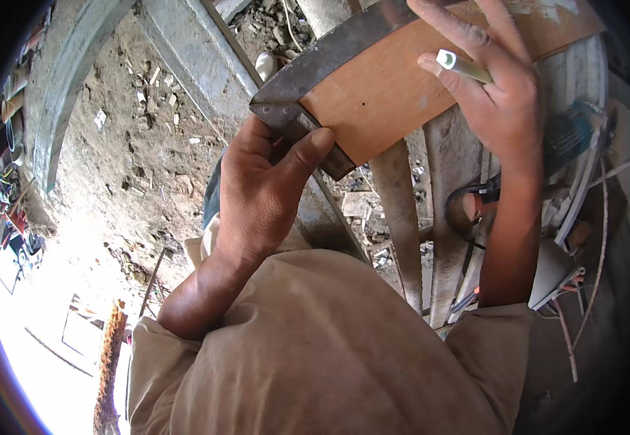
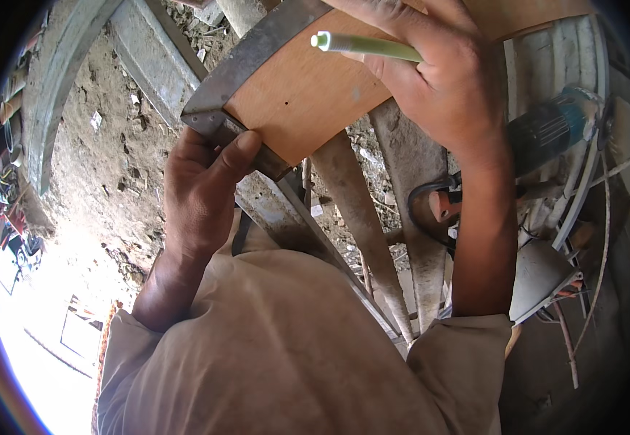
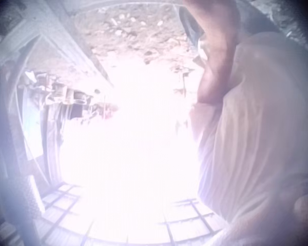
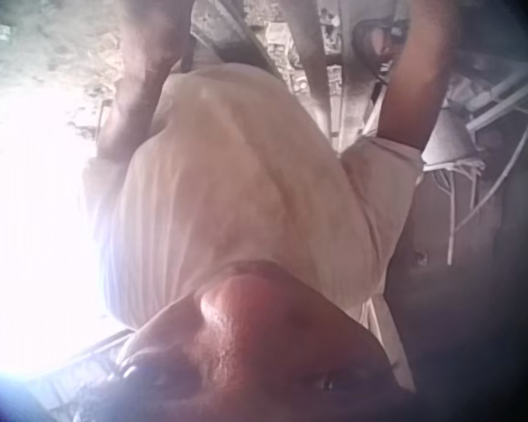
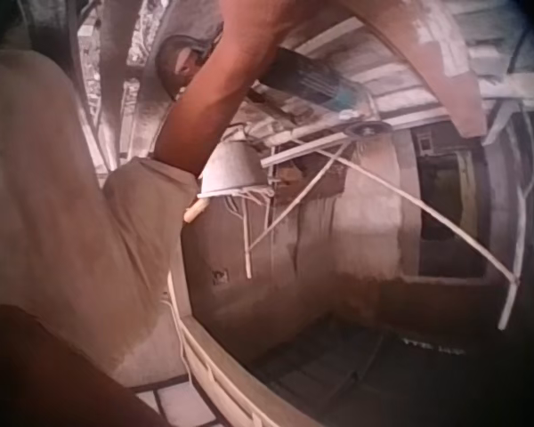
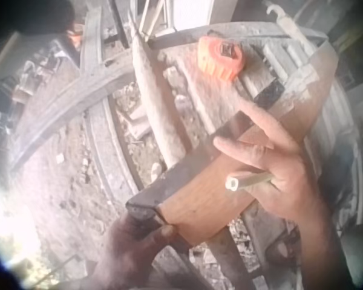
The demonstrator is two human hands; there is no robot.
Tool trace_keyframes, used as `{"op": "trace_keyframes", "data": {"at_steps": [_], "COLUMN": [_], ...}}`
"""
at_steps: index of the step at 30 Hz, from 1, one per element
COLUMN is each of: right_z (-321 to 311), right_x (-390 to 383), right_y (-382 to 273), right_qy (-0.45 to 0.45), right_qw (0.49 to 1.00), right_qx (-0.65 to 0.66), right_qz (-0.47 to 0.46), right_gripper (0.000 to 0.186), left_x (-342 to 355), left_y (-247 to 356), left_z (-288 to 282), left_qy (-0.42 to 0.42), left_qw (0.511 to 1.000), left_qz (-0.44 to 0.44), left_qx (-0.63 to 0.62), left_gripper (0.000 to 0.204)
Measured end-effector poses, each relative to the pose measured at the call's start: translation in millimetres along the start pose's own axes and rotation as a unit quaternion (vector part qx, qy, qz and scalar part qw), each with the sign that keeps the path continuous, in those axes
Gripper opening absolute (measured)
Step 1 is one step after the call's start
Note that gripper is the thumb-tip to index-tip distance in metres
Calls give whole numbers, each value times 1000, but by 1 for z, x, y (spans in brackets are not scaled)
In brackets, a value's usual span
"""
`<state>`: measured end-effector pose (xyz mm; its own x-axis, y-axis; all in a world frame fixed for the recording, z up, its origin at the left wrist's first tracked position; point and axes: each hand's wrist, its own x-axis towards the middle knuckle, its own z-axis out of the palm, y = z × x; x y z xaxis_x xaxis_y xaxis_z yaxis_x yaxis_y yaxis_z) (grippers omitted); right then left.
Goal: The person measures and marks a wooden plank with a square and pencil, then uses an angle grinder to cut the plank along the marked line. The person repeats the measuring and cutting process on the same plank.
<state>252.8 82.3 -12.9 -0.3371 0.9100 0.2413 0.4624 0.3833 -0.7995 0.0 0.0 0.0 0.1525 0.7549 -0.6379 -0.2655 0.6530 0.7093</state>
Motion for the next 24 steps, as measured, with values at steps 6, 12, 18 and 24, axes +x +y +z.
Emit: {"op": "trace_keyframes", "data": {"at_steps": [6,12,18,24], "right_z": [-4,-3,-6,1], "right_x": [2,3,6,3], "right_y": [-7,1,-6,3], "right_qy": [-27,-7,-39,0], "right_qw": [999,1000,999,999], "right_qx": [-17,4,-18,49], "right_qz": [8,-6,18,-4], "right_gripper": [48,47,44,46], "left_x": [2,2,3,3], "left_y": [11,11,5,8], "left_z": [-4,-4,-3,1], "left_qy": [-21,-18,-12,-8], "left_qw": [998,999,999,999], "left_qz": [-38,-25,-15,-14], "left_qx": [54,33,27,35], "left_gripper": [39,41,43,41]}}
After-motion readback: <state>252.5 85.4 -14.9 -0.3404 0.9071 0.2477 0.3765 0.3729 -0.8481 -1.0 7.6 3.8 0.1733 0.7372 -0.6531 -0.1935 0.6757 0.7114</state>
